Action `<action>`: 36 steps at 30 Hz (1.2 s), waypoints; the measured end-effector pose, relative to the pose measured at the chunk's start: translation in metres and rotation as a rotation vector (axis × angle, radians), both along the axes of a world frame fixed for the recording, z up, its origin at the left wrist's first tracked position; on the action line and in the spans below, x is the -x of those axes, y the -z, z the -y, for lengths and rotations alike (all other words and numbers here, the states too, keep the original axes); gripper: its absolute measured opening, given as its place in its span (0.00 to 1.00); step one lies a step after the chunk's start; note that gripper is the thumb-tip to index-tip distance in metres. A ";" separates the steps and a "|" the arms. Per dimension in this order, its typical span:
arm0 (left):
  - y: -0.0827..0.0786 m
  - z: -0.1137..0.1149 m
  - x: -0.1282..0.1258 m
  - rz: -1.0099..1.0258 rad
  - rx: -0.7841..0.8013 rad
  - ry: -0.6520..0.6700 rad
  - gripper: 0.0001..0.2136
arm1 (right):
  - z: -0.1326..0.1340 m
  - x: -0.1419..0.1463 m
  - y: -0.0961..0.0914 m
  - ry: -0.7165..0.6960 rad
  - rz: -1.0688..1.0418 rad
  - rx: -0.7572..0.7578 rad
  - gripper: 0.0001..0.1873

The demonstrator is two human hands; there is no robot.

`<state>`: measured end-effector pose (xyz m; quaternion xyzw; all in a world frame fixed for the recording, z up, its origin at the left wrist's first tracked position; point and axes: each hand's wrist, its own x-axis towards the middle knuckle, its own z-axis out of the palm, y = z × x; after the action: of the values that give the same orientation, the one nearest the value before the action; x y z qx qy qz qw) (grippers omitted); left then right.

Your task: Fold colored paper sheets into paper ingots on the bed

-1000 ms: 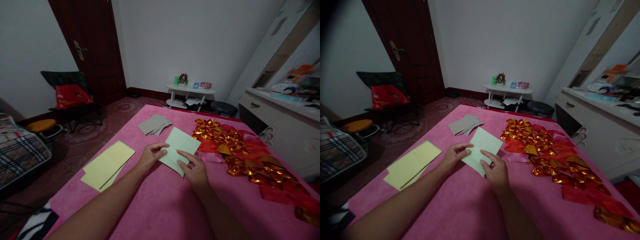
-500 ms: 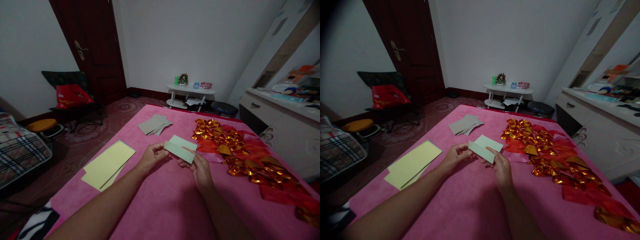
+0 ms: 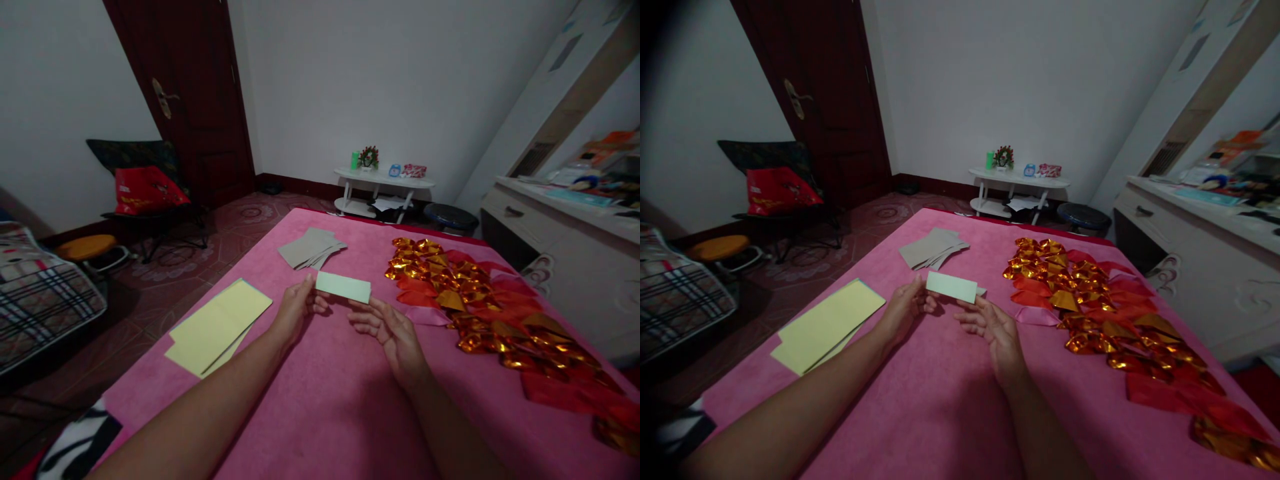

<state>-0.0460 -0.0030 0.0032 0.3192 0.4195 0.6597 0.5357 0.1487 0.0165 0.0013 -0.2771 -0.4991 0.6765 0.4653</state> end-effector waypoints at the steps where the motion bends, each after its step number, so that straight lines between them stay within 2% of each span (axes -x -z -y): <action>1: -0.001 0.000 0.000 0.026 -0.001 0.009 0.28 | 0.000 0.000 0.001 -0.006 0.016 -0.028 0.22; 3: -0.001 0.001 0.000 0.056 -0.005 0.033 0.29 | 0.001 -0.001 0.002 -0.017 0.101 -0.120 0.23; 7: 0.004 0.002 0.000 0.023 -0.025 0.020 0.22 | 0.004 0.000 0.001 -0.031 0.271 -0.297 0.24; 11: 0.009 0.001 0.001 -0.054 -0.046 -0.026 0.25 | 0.006 0.002 -0.002 -0.045 0.282 -0.335 0.24; 14: 0.009 0.000 0.002 -0.084 -0.028 -0.059 0.24 | 0.005 0.001 -0.002 -0.002 0.297 -0.324 0.21; 17: 0.005 0.001 0.004 -0.040 -0.035 -0.052 0.23 | 0.002 -0.002 0.000 0.186 0.209 -0.238 0.21; 19: 0.002 0.002 0.004 0.025 -0.051 0.025 0.24 | -0.003 -0.005 0.001 0.336 0.085 -0.137 0.22; 21: -0.002 0.005 0.005 0.058 -0.052 0.175 0.25 | -0.007 -0.009 0.002 0.400 -0.010 -0.040 0.24; 24: -0.006 0.010 0.006 0.000 -0.025 0.445 0.26 | -0.011 -0.012 0.001 0.264 -0.027 0.060 0.29; 27: -0.010 0.013 0.006 -0.144 -0.056 0.613 0.26 | -0.008 -0.010 0.000 0.063 0.049 0.109 0.33; 32: -0.014 0.015 0.002 -0.371 -0.194 0.691 0.24 | 0.001 -0.005 -0.004 -0.147 0.111 0.054 0.22; 36: -0.015 0.015 0.000 -0.475 -0.255 0.705 0.24 | 0.001 -0.007 -0.013 -0.247 0.090 0.122 0.23</action>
<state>-0.0459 -0.0181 0.0178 0.6493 0.3115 0.3913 0.5729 0.1560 0.0159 0.0145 -0.2715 -0.5076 0.7447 0.3378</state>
